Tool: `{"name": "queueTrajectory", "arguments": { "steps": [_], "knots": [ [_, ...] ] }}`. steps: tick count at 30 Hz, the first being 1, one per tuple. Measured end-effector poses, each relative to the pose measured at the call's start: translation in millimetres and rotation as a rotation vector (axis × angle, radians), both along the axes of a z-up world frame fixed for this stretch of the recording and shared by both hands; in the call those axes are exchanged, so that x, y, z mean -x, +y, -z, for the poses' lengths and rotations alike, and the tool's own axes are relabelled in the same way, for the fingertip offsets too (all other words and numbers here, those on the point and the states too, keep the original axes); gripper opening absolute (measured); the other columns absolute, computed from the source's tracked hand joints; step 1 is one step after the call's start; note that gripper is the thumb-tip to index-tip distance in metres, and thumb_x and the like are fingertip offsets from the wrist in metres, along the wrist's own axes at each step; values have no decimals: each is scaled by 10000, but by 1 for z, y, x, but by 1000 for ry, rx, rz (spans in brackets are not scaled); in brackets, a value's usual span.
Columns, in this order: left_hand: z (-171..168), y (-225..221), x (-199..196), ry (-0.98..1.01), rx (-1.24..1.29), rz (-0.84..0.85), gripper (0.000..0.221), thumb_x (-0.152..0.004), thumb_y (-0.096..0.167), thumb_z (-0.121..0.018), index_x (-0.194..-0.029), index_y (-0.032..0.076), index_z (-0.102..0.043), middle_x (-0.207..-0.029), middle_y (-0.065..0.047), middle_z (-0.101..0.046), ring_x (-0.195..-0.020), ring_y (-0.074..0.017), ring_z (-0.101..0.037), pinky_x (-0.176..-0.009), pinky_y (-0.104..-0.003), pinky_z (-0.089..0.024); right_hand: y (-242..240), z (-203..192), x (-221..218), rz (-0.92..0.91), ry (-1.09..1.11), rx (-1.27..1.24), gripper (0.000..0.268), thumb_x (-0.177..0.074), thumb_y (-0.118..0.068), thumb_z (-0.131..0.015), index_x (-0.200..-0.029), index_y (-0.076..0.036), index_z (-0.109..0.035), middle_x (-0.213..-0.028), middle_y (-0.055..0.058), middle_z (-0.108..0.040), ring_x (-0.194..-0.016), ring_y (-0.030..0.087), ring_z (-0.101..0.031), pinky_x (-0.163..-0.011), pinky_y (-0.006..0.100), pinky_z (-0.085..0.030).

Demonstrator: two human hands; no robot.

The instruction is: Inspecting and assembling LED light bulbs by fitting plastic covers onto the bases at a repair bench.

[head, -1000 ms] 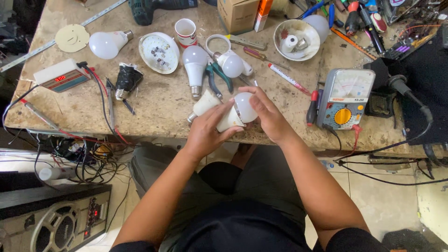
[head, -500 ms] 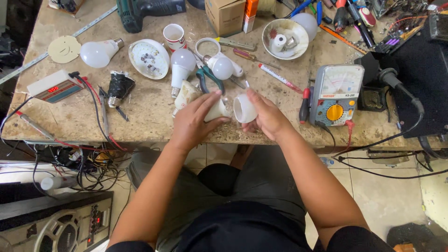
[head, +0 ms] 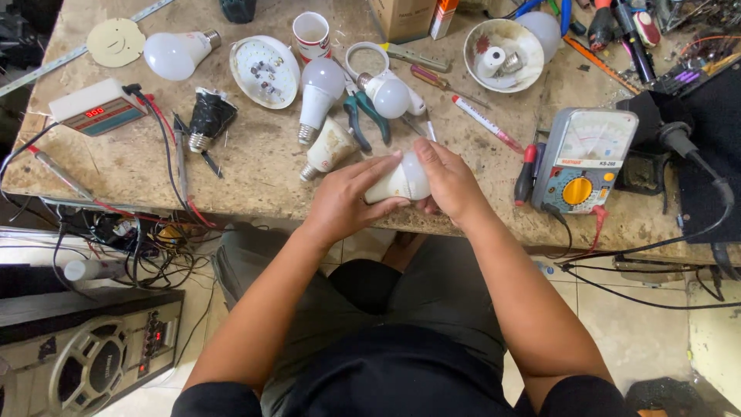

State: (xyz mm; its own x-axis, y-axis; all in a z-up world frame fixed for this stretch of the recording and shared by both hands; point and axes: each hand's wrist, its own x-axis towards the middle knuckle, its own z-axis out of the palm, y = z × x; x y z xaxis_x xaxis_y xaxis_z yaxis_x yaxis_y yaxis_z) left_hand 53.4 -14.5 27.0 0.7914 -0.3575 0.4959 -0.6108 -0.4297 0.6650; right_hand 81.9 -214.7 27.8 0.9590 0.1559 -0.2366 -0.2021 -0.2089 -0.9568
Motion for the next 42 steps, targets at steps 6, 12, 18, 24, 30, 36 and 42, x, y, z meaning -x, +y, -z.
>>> {"name": "queueTrajectory", "arguments": {
  "steps": [6, 12, 18, 24, 30, 36, 42],
  "knots": [
    [17, -9, 0, -51, 37, -103, 729, -743, 343, -929, -1374, 126, -635, -1192, -176, -735, -1016, -404, -739, -833, -507, -621, 3, -8, 1, 43, -33, 54, 541, -1047, -542, -471, -1137, -59, -699, -701, 260, -680, -512, 301, -713, -384, 329, -626],
    [22, -15, 5, -49, 97, -250, 727, -705, 440, -932, -1328, 180, -663, -1129, -121, -760, -966, -360, -752, -794, -481, -623, -26, 30, -19, -288, -117, -208, 686, -998, -577, -448, -1386, -13, -393, -1033, 283, -651, -810, 323, -695, -708, 436, -634],
    [15, -10, 2, -21, 176, -150, 705, -697, 348, -950, -1318, 144, -683, -1167, -158, -758, -996, -403, -745, -829, -508, -619, -27, 29, -11, -359, -159, -223, 638, -995, -460, -475, -1436, -7, -393, -975, 246, -657, -773, 245, -685, -625, 346, -639],
    [23, -7, 4, -63, 143, -154, 727, -711, 383, -940, -1353, 182, -663, -1186, -125, -759, -996, -372, -754, -833, -488, -623, -28, 38, -8, -333, -329, -119, 516, -1039, -352, -471, -1418, -7, -416, -1117, 243, -633, -853, 241, -669, -691, 376, -603],
    [25, -6, 2, -26, 158, -117, 719, -729, 341, -940, -1349, 124, -648, -1205, -163, -746, -991, -407, -747, -833, -513, -614, -26, 46, -10, -307, -333, -144, 519, -1043, -366, -463, -1387, 23, -453, -1174, 267, -587, -837, 246, -621, -674, 399, -562],
    [31, -3, -1, 57, 180, -84, 701, -725, 344, -933, -1321, 111, -647, -1182, -155, -751, -1009, -395, -744, -858, -510, -606, -8, 30, 3, -143, -351, -57, 474, -1025, -416, -540, -1336, -62, -588, -1064, 152, -626, -832, 159, -599, -662, 283, -482],
    [28, -1, 1, 31, 180, -85, 685, -718, 307, -943, -1303, 93, -659, -1178, -181, -748, -996, -408, -746, -852, -522, -604, -10, 37, 1, -120, -317, -63, 460, -1015, -422, -563, -1301, -65, -609, -932, 182, -657, -661, 181, -664, -534, 277, -561]
  ]
}}
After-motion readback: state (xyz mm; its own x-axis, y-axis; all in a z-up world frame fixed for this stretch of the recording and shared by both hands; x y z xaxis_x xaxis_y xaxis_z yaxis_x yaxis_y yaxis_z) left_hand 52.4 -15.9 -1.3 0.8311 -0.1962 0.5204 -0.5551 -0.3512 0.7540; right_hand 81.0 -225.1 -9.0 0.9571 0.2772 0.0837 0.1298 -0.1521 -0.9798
